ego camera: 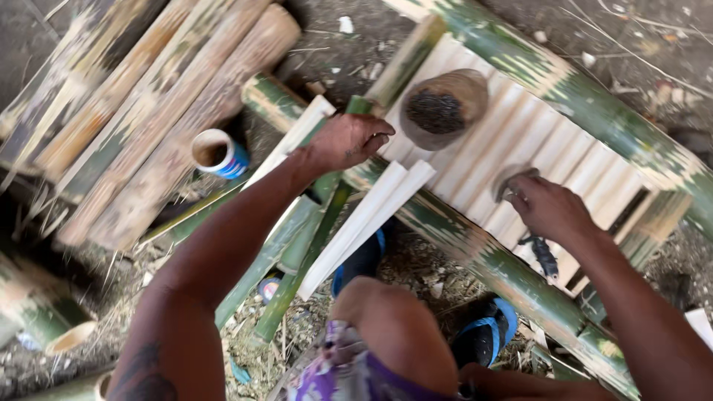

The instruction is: The person assembles a bamboo structure by placing thin bamboo slats into a frame and securing them with nails using a hammer. They also cut bamboo pieces with a machete to fit the frame.

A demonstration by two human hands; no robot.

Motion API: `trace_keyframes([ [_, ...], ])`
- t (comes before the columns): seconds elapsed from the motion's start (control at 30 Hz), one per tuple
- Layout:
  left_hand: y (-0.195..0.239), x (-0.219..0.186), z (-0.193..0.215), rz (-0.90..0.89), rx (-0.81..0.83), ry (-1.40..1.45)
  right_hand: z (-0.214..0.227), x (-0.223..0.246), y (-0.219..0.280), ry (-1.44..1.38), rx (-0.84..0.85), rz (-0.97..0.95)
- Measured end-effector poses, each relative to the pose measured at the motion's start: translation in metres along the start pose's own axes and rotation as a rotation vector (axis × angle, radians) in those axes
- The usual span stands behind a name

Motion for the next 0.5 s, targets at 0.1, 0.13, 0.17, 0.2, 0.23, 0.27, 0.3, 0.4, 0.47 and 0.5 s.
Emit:
trace_keyframes([
  [0.1, 0.050, 0.036, -0.011, 0.122, -0.025, 0.096, 0.034, 0.066, -0.006, 0.047, -0.011, 0.109],
  [0.13, 0.070, 0.047, -0.019, 0.175, -0.016, 0.112, 0.036, 0.088, -0.010, 0.049, -0.006, 0.144],
  [0.17, 0.089, 0.057, -0.026, 0.228, -0.007, 0.128, 0.033, 0.110, -0.014, 0.050, 0.000, 0.179],
  [0.2, 0.107, 0.066, -0.031, 0.284, -0.020, 0.141, 0.027, 0.129, -0.018, 0.048, 0.005, 0.214],
  [0.23, 0.124, 0.075, -0.035, 0.341, -0.034, 0.154, 0.016, 0.145, -0.023, 0.013, 0.045, 0.213],
  [0.27, 0.140, 0.084, -0.037, 0.395, -0.044, 0.165, 0.001, 0.162, -0.026, -0.024, 0.084, 0.208],
  [0.3, 0.151, 0.090, -0.038, 0.412, -0.048, 0.165, -0.009, 0.182, -0.030, -0.023, 0.066, 0.265],
  [0.4, 0.177, 0.097, -0.047, 0.455, -0.058, 0.150, -0.045, 0.231, -0.035, -0.065, 0.035, 0.432],
  [0.47, 0.187, 0.098, -0.047, 0.458, -0.070, 0.120, -0.073, 0.259, -0.040, -0.099, 0.064, 0.497],
  [0.5, 0.189, 0.098, -0.046, 0.448, -0.061, 0.116, -0.085, 0.269, -0.042, -0.117, 0.076, 0.529],
])
Point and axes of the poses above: each hand's wrist, its own y-axis away from the middle knuckle, its own z-axis out of the back of the hand, x = y × z, the point moved 8 cm from there along -y, towards the middle knuckle, and after that the axes turned 1 degree about z, right-handed, at the moved point
